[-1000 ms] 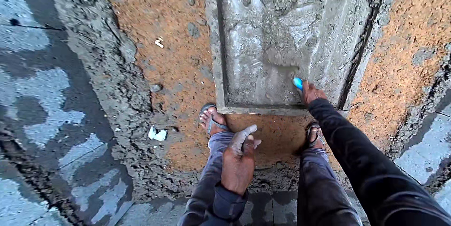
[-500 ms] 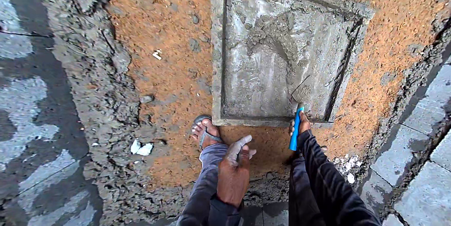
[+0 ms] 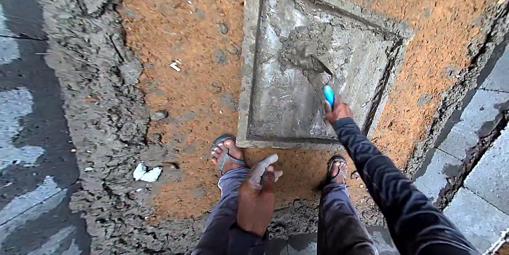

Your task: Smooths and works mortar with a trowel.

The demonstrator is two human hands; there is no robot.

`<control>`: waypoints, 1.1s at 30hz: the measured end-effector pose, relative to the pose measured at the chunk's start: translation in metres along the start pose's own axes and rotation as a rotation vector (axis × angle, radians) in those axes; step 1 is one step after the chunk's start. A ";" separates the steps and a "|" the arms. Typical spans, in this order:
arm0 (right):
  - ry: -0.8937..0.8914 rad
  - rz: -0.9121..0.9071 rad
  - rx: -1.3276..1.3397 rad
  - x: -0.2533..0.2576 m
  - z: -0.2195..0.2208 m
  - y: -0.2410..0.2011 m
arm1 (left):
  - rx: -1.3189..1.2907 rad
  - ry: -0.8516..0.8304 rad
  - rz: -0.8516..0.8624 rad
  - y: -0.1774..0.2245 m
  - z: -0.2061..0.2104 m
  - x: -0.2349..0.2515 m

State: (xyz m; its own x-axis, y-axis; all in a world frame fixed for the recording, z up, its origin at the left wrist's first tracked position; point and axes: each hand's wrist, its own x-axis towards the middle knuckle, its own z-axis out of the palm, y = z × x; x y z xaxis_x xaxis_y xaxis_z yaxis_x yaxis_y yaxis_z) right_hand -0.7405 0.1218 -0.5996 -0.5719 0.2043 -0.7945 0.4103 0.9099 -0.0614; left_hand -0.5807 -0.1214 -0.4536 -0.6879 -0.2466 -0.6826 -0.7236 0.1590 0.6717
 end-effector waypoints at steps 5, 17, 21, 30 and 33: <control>0.157 -0.185 -0.089 0.036 -0.063 0.053 | 0.015 0.003 -0.026 -0.006 -0.001 0.000; -0.053 -0.176 -0.200 0.081 -0.048 0.009 | 0.055 -0.020 -0.019 0.002 0.010 -0.003; -0.006 -0.271 -0.142 0.061 -0.059 0.074 | 0.066 -0.031 -0.028 -0.002 0.013 -0.006; 0.036 0.159 0.248 0.008 0.071 -0.029 | 0.111 -0.086 -0.072 -0.003 0.026 -0.011; 0.007 0.066 0.336 -0.014 0.092 -0.019 | 0.129 -0.098 -0.076 -0.007 0.027 -0.012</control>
State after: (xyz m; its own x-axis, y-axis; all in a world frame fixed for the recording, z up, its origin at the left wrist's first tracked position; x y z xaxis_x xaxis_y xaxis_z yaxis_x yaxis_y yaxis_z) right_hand -0.6751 0.0682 -0.6427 -0.5406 0.2621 -0.7994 0.6571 0.7250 -0.2066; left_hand -0.5684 -0.0933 -0.4580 -0.6288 -0.1695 -0.7589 -0.7705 0.2666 0.5790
